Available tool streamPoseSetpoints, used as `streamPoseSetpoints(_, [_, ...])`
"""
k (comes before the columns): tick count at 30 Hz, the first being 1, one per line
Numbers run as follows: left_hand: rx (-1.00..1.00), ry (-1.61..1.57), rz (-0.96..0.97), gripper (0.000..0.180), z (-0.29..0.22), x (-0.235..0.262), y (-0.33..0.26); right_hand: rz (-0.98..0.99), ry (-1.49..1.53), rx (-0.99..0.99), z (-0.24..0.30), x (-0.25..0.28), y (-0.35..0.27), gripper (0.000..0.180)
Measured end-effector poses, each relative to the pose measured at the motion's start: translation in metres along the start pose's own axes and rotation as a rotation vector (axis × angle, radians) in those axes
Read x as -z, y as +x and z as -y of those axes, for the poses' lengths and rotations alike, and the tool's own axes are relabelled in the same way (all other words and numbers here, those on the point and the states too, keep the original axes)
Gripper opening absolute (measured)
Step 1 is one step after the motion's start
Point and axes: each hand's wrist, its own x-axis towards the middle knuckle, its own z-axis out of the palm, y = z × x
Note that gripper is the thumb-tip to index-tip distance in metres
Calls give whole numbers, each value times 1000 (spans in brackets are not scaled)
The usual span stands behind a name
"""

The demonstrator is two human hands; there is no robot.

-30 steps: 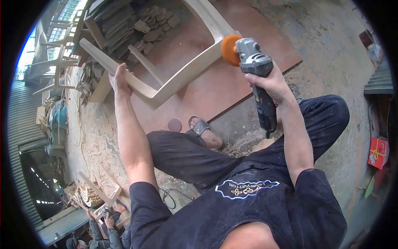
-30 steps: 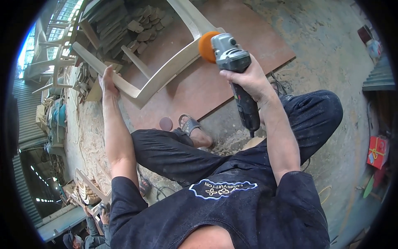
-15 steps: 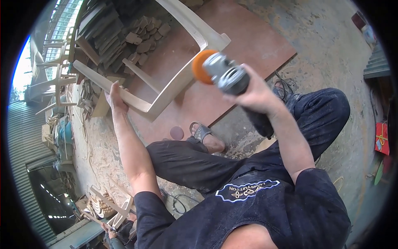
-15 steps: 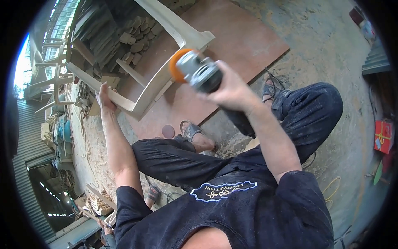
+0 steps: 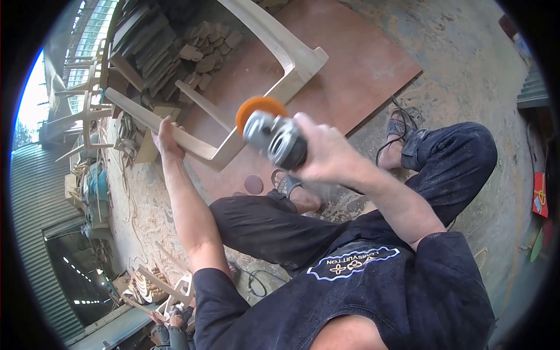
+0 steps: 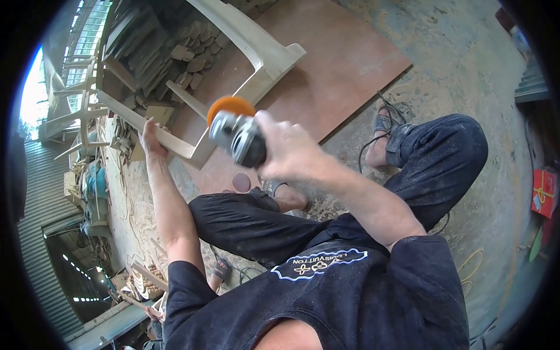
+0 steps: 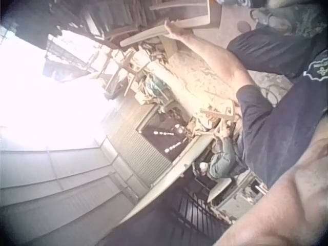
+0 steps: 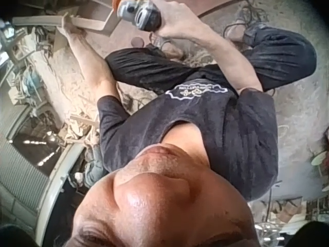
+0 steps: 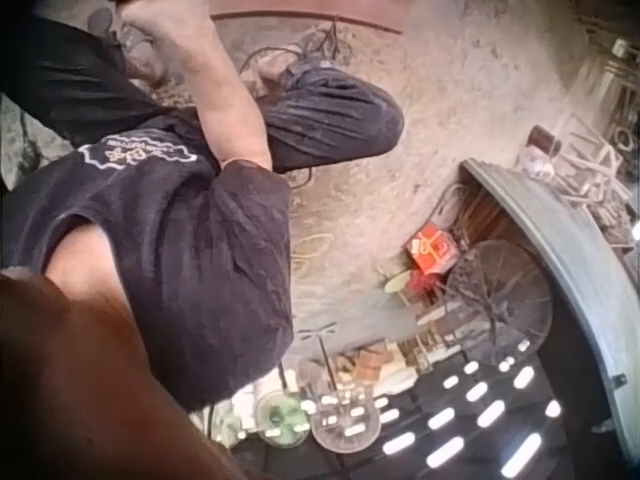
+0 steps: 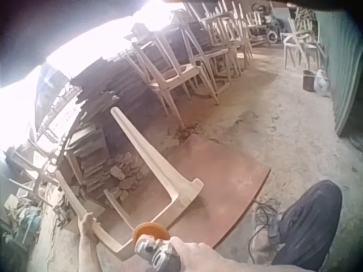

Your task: Sanding a wooden chair frame using an angle grinder equipped with a sanding disc.

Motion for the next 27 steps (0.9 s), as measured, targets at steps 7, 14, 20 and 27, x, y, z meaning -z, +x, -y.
streamPoseSetpoints(7, [1,3,4,44,-6,6,4,-250,482,-146,-73,68,10,50])
streamPoseSetpoints(14, [-12,25,-10,42,-2,3,2,-194,266,93,-53,41,1,65])
streamPoseSetpoints(20, [32,31,16,44,-7,12,6,-29,198,-7,-30,24,-2,61])
streamPoseSetpoints(27, [49,26,30,44,-2,6,9,-198,835,-205,-100,74,5,34])
